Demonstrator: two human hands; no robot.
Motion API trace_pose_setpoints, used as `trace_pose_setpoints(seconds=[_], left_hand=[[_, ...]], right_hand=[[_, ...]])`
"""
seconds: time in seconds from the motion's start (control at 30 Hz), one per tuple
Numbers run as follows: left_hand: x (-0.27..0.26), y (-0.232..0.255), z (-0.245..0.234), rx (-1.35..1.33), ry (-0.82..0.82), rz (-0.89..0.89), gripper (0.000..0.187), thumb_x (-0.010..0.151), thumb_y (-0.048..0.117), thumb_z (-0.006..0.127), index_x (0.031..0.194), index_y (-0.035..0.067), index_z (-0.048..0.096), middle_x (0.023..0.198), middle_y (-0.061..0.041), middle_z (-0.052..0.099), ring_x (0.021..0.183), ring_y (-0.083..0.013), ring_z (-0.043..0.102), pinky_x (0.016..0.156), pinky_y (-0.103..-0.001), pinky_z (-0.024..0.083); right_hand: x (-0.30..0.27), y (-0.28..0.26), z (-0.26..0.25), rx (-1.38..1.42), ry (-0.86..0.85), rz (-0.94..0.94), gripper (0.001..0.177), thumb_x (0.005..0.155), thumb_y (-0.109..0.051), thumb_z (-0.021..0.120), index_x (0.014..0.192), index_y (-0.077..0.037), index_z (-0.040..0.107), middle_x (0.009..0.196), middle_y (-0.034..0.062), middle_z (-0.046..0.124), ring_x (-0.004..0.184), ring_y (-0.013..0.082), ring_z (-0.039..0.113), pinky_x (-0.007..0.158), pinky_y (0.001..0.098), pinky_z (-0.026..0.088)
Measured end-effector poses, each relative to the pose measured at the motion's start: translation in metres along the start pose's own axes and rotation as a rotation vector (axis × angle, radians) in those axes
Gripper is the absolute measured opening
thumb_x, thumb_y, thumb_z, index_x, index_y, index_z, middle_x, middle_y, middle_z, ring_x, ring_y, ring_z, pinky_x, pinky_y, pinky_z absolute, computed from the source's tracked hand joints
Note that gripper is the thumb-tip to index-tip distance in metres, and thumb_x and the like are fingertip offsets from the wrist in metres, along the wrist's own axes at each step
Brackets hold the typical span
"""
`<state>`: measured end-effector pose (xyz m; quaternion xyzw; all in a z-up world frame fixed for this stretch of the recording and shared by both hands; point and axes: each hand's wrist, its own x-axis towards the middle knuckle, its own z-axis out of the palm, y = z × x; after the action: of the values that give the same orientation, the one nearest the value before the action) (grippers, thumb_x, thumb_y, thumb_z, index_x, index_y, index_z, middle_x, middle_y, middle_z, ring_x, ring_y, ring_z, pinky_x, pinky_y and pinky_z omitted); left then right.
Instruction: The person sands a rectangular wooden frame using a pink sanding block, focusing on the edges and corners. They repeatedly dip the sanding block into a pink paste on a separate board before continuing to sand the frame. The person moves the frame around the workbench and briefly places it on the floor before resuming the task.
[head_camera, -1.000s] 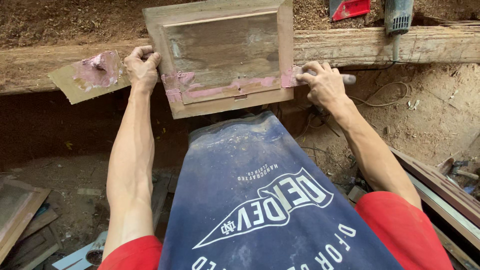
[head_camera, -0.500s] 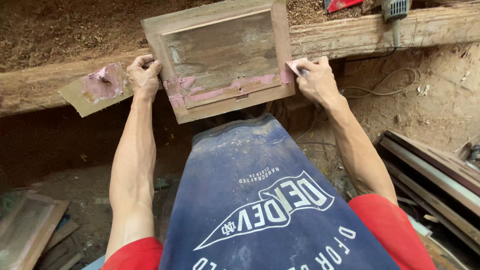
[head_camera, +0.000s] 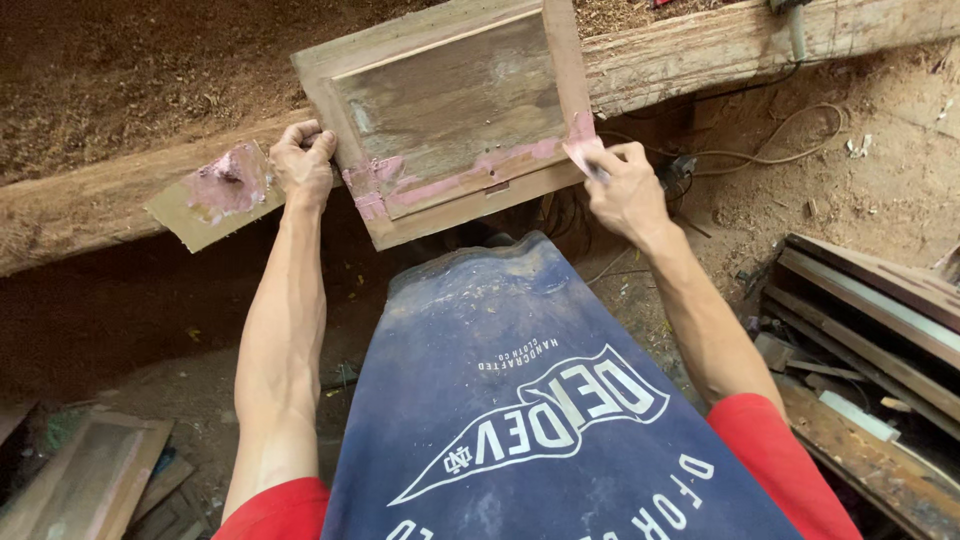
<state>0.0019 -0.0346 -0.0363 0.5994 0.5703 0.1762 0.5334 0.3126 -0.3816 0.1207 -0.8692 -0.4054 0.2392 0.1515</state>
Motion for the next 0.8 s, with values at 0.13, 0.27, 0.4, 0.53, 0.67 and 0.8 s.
trace_pose_setpoints(seconds=[0.13,0.27,0.4,0.53,0.67,0.8], left_hand=[[0.002,-0.004,0.001,-0.048,-0.017,0.004,0.021,0.088,0.008,0.081,0.107,0.001,0.076,0.089,-0.002,0.075,0.079,-0.0088,0.069,0.076,-0.025,0.062],[0.000,0.001,0.000,-0.011,-0.012,0.023,0.020,0.088,0.008,0.080,0.106,0.000,0.076,0.089,-0.004,0.076,0.078,-0.0094,0.069,0.074,-0.025,0.059],[0.000,0.003,-0.001,-0.003,-0.015,0.030,0.022,0.087,0.008,0.081,0.107,0.000,0.076,0.088,-0.004,0.075,0.079,-0.0097,0.069,0.075,-0.025,0.060],[-0.001,0.004,-0.003,-0.012,-0.041,0.006,0.022,0.088,0.010,0.081,0.108,0.001,0.076,0.089,-0.004,0.076,0.078,-0.0107,0.069,0.073,-0.025,0.059],[0.000,0.008,-0.003,-0.074,-0.056,-0.002,0.022,0.087,0.008,0.079,0.108,0.001,0.075,0.092,-0.004,0.077,0.081,-0.0104,0.072,0.077,-0.025,0.063],[-0.001,0.005,-0.002,0.007,-0.044,-0.031,0.021,0.089,0.007,0.079,0.109,0.002,0.076,0.090,-0.006,0.077,0.079,-0.0111,0.070,0.075,-0.026,0.060]], right_hand=[[-0.001,-0.016,0.053,0.051,0.156,-0.008,0.037,0.092,-0.010,0.066,0.129,-0.013,0.063,0.127,0.0256,0.054,0.094,0.0448,0.067,0.082,0.0492,0.059],[-0.017,-0.034,0.067,0.006,0.115,0.110,0.026,0.088,-0.009,0.067,0.114,-0.014,0.068,0.121,0.0259,0.055,0.089,0.0468,0.067,0.080,0.0527,0.057],[-0.013,-0.042,0.045,0.026,0.199,0.151,0.020,0.095,-0.011,0.066,0.114,-0.009,0.068,0.116,0.0263,0.054,0.091,0.0485,0.066,0.079,0.0551,0.056],[0.011,-0.048,0.042,0.022,0.193,0.148,0.020,0.090,-0.010,0.065,0.110,-0.009,0.070,0.121,0.0264,0.055,0.091,0.0492,0.066,0.080,0.0554,0.056],[0.008,-0.062,0.050,-0.054,0.046,0.158,0.020,0.087,-0.013,0.067,0.106,-0.012,0.073,0.114,0.0263,0.056,0.089,0.0489,0.066,0.079,0.0565,0.056],[0.000,-0.071,0.064,0.028,0.107,0.084,0.022,0.087,-0.012,0.066,0.109,-0.011,0.071,0.116,0.0226,0.058,0.090,0.0477,0.066,0.076,0.0555,0.056]])
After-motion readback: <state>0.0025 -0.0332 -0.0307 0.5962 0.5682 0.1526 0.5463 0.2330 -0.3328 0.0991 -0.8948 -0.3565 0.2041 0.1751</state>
